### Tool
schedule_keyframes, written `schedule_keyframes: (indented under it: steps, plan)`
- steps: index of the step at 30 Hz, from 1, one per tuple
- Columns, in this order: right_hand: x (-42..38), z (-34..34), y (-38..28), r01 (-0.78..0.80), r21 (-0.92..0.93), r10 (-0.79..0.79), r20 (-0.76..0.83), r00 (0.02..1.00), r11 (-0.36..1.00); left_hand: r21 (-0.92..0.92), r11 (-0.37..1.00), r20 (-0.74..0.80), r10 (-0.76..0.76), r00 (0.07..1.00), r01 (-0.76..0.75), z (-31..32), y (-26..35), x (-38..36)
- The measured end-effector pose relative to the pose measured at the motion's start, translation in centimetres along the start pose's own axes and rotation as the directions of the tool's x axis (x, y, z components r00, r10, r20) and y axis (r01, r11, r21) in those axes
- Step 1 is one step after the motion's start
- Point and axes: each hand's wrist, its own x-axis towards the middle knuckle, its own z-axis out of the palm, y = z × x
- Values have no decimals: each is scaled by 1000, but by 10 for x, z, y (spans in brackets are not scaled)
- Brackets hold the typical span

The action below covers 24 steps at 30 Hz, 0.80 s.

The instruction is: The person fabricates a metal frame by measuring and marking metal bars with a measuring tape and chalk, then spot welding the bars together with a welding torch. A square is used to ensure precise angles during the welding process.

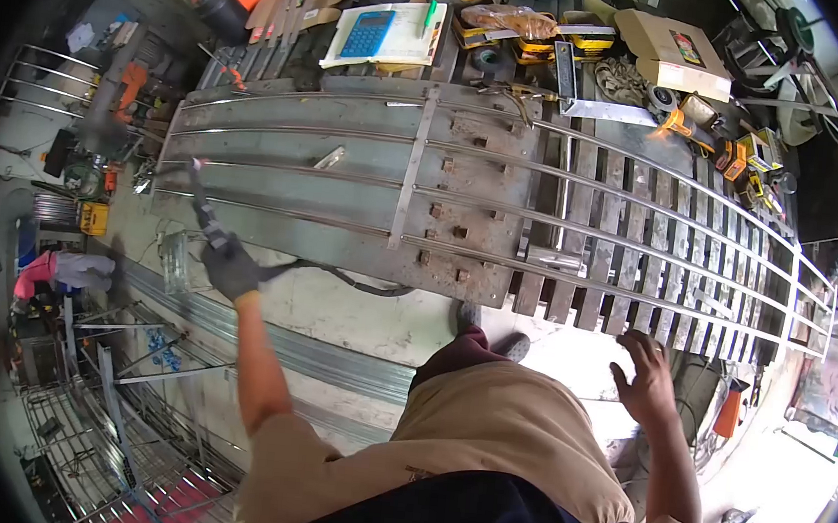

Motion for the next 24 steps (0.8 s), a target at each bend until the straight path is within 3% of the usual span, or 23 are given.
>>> schedule_keyframes:
  steps: [1, 2, 3, 4, 5, 6, 7, 8, 9, 10, 11, 12, 13, 15, 16, 17, 18, 19, 21, 24]
  plan:
    - [2, 13, -9, 18, 120, -15, -25, 1000, 993, -81, 996, 25, -46, 999, 48, -33, 25, -44]
    - [3, 31, -16, -8, 270, 6, 8, 1000, 963, -274, 961, 46, -29, 999, 40, -43, 23, -85]
    - [8, 48, -25, -29, 410, 12, 44, 999, 911, -636, 761, 125, -58, 990, 125, -49, 19, -129]
    - [13, 55, -40, -54, 551, -34, 148, 988, 833, -744, 601, 298, -93, 950, 293, -67, 34, -179]
    - [19, 60, -56, -94, 667, -101, 247, 964, 739, -799, 541, 331, 31, 943, 262, -93, 78, -224]
    - [21, 66, -70, -75, 815, -177, 213, 961, 574, -846, 470, 358, 155, 921, 250, -119, 121, -269]
    - [21, 73, -83, -70, 923, -248, 174, 953, 379, -867, 441, 416, 382, 825, 233, -137, 145, -300]
    - [19, 81, -99, -142, 990, -277, 133, 952, -15, -749, 655, 577, 572, 583, 98, -183, 181, -307]
    - [17, 109, -96, -157, 946, -210, 99, 973, -282, -848, 529, 496, 794, 351, 0, -221, 224, -293]
    - [17, 111, -92, -171, 947, -6, 176, 984, -270, -845, 295, 188, 944, 270, -446, -225, 234, -286]
    - [18, 109, -87, -184, 948, 202, 239, 950, -259, -820, 349, 203, 918, 341, -453, -228, 233, -284]
    - [22, 94, -91, -77, 943, 382, 205, 901, -323, -796, 398, 211, 889, 406, -457, -229, 229, -278]
    - [25, 97, -57, -40, 893, 291, 189, 938, -449, -773, 442, 213, 857, 469, -456, -227, 223, -269]
    - [14, 68, -22, 11, 905, 462, 206, 863, -424, -696, 553, 199, 761, 617, -457, -221, 208, -240]
    - [-15, 58, 9, 16, 939, 466, 155, 871, -342, -647, 653, 214, 651, 728, -393, -202, 179, -215]
    - [-26, 68, 26, 79, 957, 559, 95, 824, -279, -649, 700, 261, 571, 778, -297, -191, 165, -205]
    - [-37, 60, 23, 99, 958, 618, 93, 780, -269, -692, 697, 293, 511, 808, -191, -170, 145, -194]
    - [-44, 48, 7, 128, 973, 713, 48, 699, -191, -677, 700, 227, 491, 841, -225, -168, 147, -180]
    - [-61, 58, 17, 193, 974, 704, -54, 708, -119, -646, 745, 279, 436, 856, -169, -129, 121, -138]
    - [-65, 76, 18, 216, 976, 805, -121, 581, -9, -625, 764, 245, 388, 888, -161, -57, 96, -54]
